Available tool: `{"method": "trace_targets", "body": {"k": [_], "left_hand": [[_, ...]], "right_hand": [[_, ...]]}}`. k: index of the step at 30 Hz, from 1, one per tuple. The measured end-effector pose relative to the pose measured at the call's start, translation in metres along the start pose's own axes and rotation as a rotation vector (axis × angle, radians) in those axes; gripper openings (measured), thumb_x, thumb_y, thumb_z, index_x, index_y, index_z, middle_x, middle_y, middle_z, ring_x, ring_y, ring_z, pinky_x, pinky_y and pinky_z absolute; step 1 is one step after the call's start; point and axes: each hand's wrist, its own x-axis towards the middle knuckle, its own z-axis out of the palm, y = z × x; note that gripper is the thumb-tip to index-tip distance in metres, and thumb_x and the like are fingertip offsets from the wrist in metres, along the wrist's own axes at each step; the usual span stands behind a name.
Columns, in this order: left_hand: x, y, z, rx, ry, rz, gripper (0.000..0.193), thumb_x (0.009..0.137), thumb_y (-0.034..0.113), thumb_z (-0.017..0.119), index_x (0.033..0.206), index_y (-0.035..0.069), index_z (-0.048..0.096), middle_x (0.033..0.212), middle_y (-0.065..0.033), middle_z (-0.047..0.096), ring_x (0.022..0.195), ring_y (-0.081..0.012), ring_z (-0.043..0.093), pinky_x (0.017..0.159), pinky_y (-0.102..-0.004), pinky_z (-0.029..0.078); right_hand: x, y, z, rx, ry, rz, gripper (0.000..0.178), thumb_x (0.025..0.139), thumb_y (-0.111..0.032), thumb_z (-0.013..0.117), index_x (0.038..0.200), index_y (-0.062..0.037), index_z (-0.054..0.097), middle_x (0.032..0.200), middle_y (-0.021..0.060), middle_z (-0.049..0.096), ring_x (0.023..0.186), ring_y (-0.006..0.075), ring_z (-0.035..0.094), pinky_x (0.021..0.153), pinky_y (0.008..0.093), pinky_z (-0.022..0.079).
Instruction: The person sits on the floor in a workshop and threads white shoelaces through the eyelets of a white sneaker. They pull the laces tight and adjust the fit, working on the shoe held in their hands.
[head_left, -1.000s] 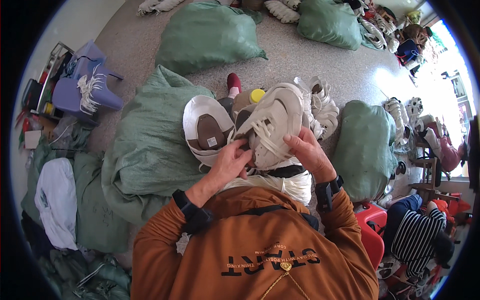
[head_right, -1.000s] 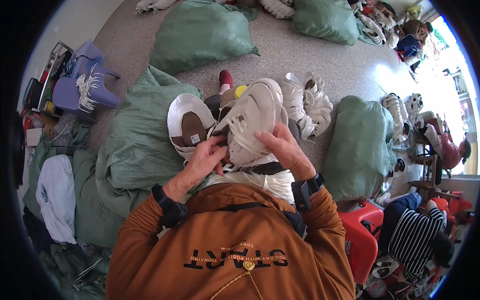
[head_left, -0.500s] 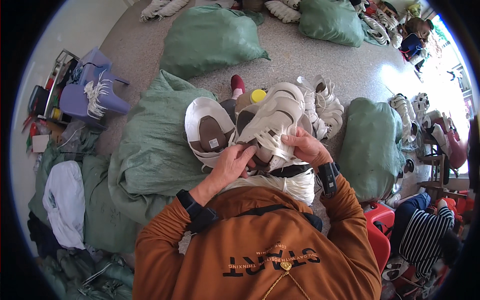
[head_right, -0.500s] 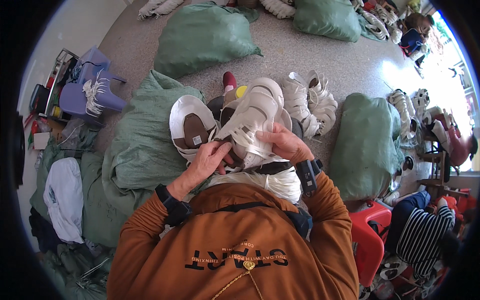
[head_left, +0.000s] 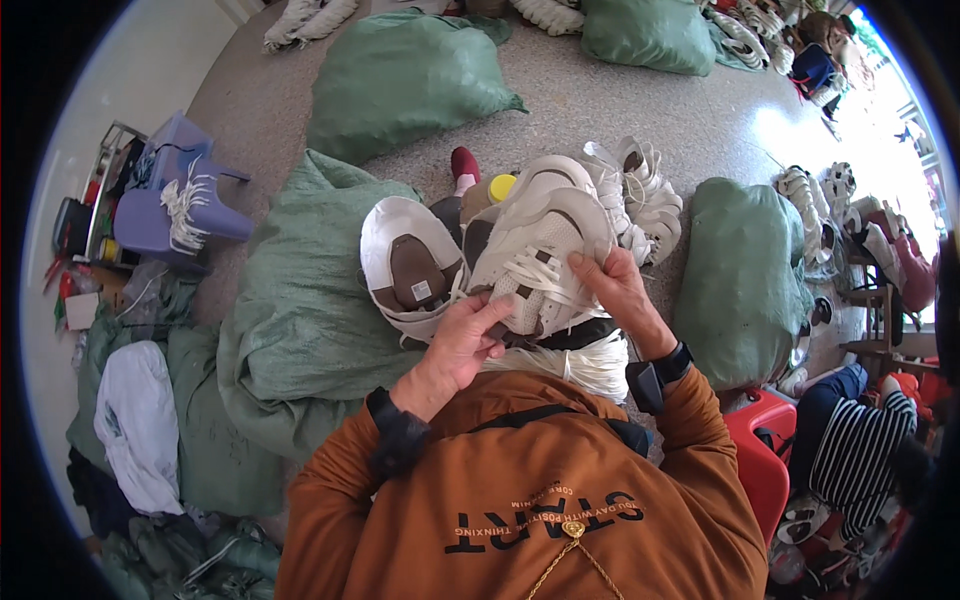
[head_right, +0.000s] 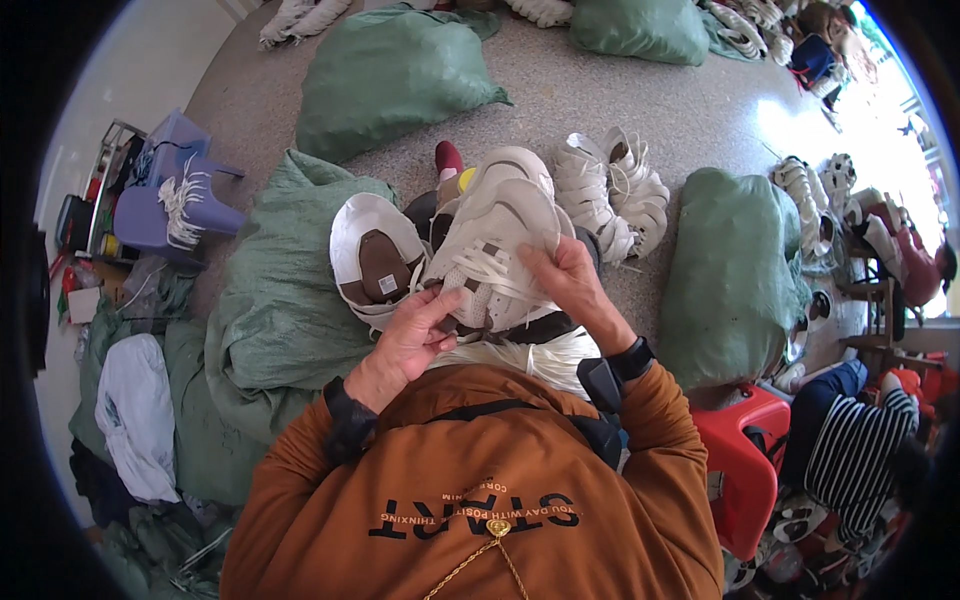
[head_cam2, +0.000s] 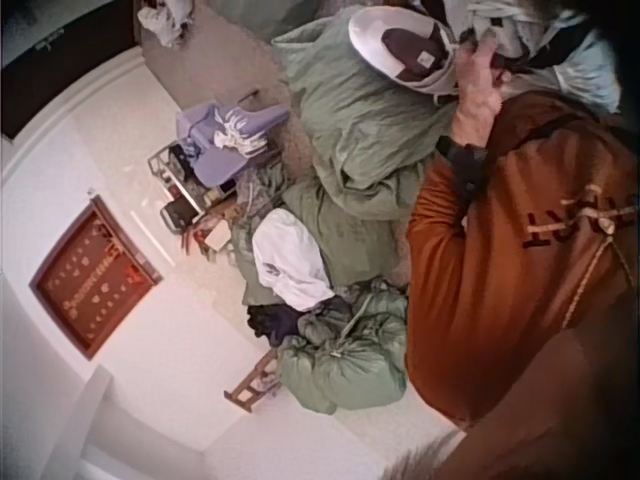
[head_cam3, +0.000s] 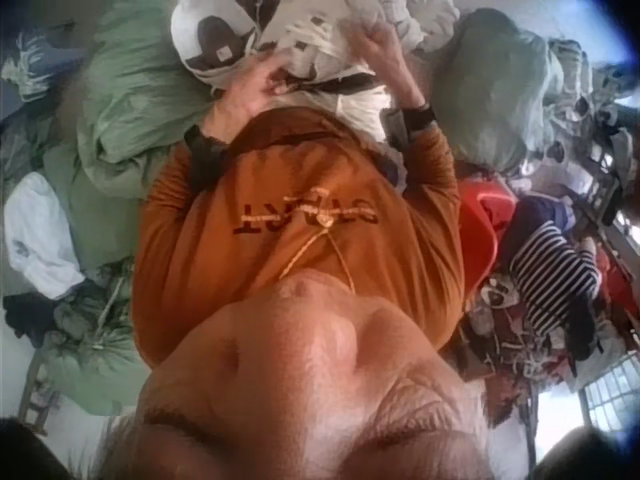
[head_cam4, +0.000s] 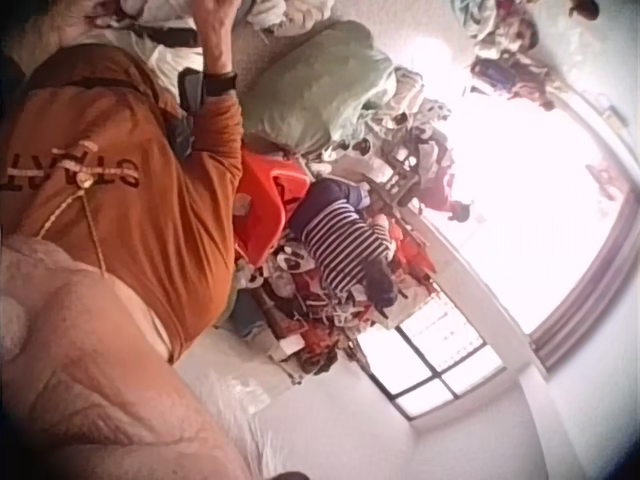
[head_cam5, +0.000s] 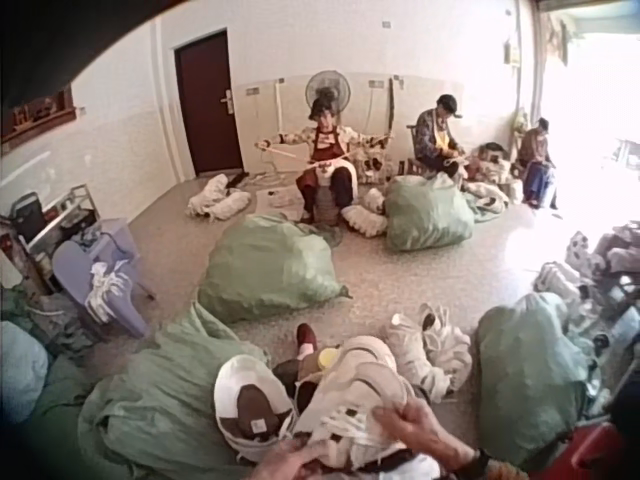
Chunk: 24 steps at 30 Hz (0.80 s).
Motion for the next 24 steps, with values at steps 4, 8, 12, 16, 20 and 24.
{"method": "trace_targets", "body": {"k": [4,8,12,16,20,24], "left_hand": [[0.009,-0.016,-0.006,0.070,-0.027,0.234,0.025,0.094,0.018,0.073,0.115,0.007,0.066,0.105,-0.0026,0.070,0.091,-0.0121,0.065,0.078,-0.0265,0.050],[0.016,-0.024,0.010,-0.078,-0.067,0.258,0.034,0.092,0.013,0.074,0.122,0.001,0.062,0.113,-0.0049,0.069,0.101,-0.0140,0.066,0.090,-0.0302,0.052],[0.023,-0.016,0.020,-0.164,-0.126,0.186,0.043,0.092,0.012,0.074,0.132,0.004,0.058,0.124,-0.0050,0.065,0.110,-0.0161,0.064,0.095,-0.0334,0.053],[0.032,-0.027,0.021,-0.182,-0.137,0.179,0.040,0.093,0.009,0.071,0.131,0.010,0.060,0.120,-0.0016,0.067,0.109,-0.0161,0.065,0.092,-0.0339,0.054],[0.047,-0.034,0.015,-0.182,-0.184,0.228,0.034,0.093,0.007,0.067,0.127,0.008,0.062,0.119,-0.0036,0.068,0.104,-0.0158,0.067,0.086,-0.0336,0.057],[0.053,-0.031,0.021,-0.165,-0.095,0.279,0.028,0.094,0.006,0.066,0.121,0.003,0.066,0.114,-0.0030,0.069,0.099,-0.0133,0.066,0.087,-0.0298,0.054]], "right_hand": [[0.001,0.012,-0.010,-0.079,-0.030,-0.007,0.024,0.101,-0.015,0.062,0.115,0.0031,0.069,0.096,-0.0019,0.071,0.084,0.0050,0.060,0.074,0.0248,0.052],[-0.004,0.016,-0.012,-0.082,0.072,0.035,0.025,0.098,-0.014,0.066,0.117,0.0036,0.067,0.097,0.0003,0.070,0.083,0.0080,0.061,0.073,0.0265,0.052],[-0.018,-0.001,0.005,-0.637,0.683,-0.392,0.040,0.084,0.002,0.072,0.121,0.0016,0.060,0.103,0.0133,0.062,0.090,0.0237,0.062,0.080,0.0339,0.053],[-0.042,-0.021,0.011,-0.843,0.368,-0.497,0.034,0.078,0.006,0.069,0.110,0.0000,0.061,0.105,0.0159,0.063,0.102,0.0301,0.062,0.089,0.0390,0.051],[-0.030,0.001,0.011,-0.540,0.038,-0.241,0.030,0.085,-0.002,0.069,0.113,-0.0015,0.059,0.123,0.0133,0.057,0.120,0.0249,0.055,0.106,0.0361,0.041],[0.000,-0.003,-0.008,-0.293,-0.124,-0.081,0.024,0.092,-0.004,0.068,0.114,-0.0028,0.059,0.130,0.0081,0.053,0.126,0.0168,0.050,0.111,0.0319,0.038]]}}
